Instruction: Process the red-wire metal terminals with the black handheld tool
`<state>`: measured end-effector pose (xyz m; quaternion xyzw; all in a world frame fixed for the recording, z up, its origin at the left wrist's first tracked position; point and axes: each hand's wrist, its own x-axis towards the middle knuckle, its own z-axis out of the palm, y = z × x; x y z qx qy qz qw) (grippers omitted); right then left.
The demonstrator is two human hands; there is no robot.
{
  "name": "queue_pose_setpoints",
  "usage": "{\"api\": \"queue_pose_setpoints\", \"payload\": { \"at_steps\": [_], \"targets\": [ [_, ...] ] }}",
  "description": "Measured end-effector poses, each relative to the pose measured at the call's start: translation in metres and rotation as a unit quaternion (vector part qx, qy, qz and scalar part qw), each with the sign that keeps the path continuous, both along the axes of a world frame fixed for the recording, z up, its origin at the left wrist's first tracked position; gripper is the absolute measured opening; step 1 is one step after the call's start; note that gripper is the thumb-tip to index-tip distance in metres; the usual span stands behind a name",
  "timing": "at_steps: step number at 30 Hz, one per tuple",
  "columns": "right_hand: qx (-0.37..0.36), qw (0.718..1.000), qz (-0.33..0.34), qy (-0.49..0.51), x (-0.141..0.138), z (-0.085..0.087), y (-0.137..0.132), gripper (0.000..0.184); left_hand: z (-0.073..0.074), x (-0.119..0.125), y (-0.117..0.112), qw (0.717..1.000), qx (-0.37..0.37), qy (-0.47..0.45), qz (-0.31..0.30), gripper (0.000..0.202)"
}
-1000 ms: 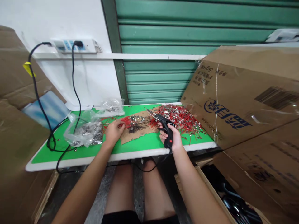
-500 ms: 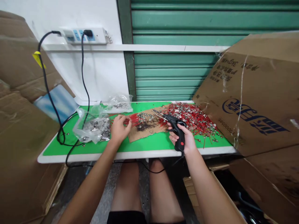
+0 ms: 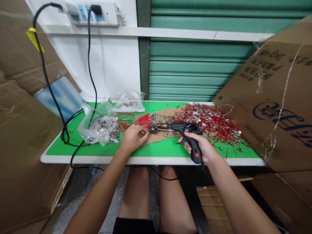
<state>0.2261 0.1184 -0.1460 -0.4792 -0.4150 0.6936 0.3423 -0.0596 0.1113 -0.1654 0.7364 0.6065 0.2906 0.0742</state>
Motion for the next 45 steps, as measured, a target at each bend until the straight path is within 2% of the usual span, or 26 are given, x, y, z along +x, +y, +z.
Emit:
{"api": "queue_pose_setpoints", "payload": {
  "at_steps": [21,45],
  "targets": [
    [-0.005,0.998,0.039,-0.044,-0.006,0.003,0.002,0.039,-0.003,-0.002,-0.001,0.999,-0.028,-0.002,0.031,0.021],
    [-0.023,0.998,0.015,-0.063,-0.011,0.008,-0.002,0.039,-0.002,-0.001,-0.001,0.999,-0.019,-0.023,0.027,0.018]
  ]
}}
